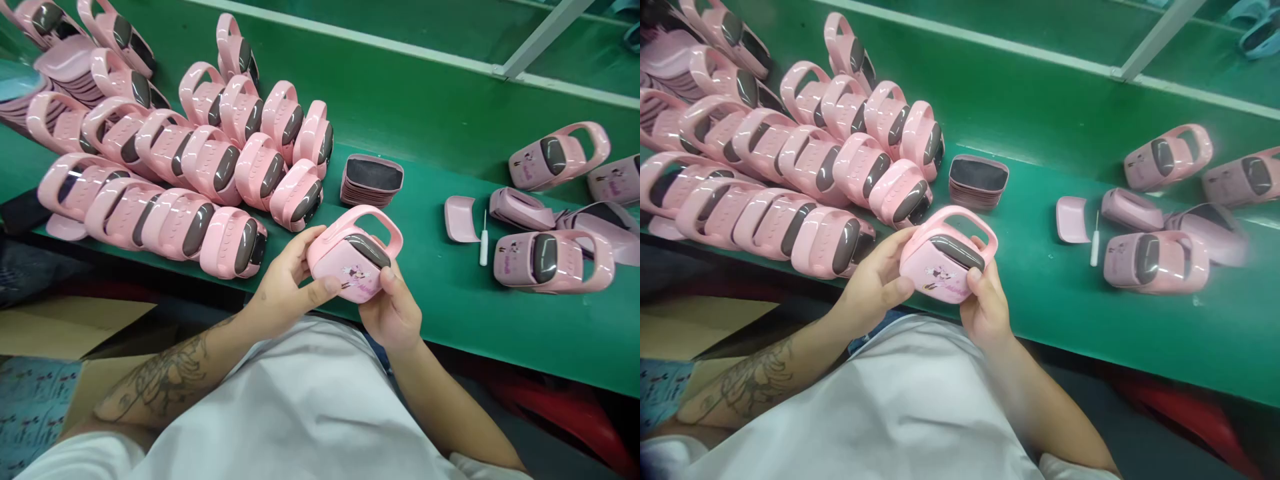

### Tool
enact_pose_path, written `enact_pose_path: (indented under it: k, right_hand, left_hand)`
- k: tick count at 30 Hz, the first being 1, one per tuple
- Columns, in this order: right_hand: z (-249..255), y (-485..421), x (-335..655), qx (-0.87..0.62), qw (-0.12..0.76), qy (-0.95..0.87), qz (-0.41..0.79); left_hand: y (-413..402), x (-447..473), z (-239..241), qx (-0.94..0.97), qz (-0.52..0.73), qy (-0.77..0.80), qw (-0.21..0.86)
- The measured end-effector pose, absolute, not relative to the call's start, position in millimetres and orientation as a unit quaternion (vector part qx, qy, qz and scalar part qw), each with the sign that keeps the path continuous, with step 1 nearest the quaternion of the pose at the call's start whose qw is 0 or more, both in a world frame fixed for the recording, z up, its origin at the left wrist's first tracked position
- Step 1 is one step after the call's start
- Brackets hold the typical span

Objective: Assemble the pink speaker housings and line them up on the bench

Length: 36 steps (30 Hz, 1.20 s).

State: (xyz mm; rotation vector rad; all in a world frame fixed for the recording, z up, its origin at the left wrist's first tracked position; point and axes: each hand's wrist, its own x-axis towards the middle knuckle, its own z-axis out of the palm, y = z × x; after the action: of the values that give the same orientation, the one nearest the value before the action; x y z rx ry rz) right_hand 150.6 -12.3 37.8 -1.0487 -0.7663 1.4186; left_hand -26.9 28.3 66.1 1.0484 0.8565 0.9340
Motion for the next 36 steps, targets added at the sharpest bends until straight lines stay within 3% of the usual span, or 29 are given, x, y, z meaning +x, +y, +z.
enact_pose_path:
  k: [11,24,31,36]
  right_hand:
    - [66.8,-6.4,156.4,-0.417,0.511,-0.356,0.662]
    - [58.9,-18.4,173.8,-0.452,0.502,-0.5,0.542]
    - [46.0,-23.9,183.5,-0.472,0.462,-0.513,0.548]
    - [62.6,-22.0,191.1,-0.553,0.43,-0.652,0.289]
  left_hand:
    - [24.4,-27.8,85.1,0.497,0.384,0.454,0.632]
    - [26.1,-27.7,85.1,0.506,0.39,0.394,0.66]
    - [26.4,-30.9,85.8,0.599,0.358,0.429,0.573]
    - [22.5,-30.2,92.3,0.688,0.324,0.477,0.442]
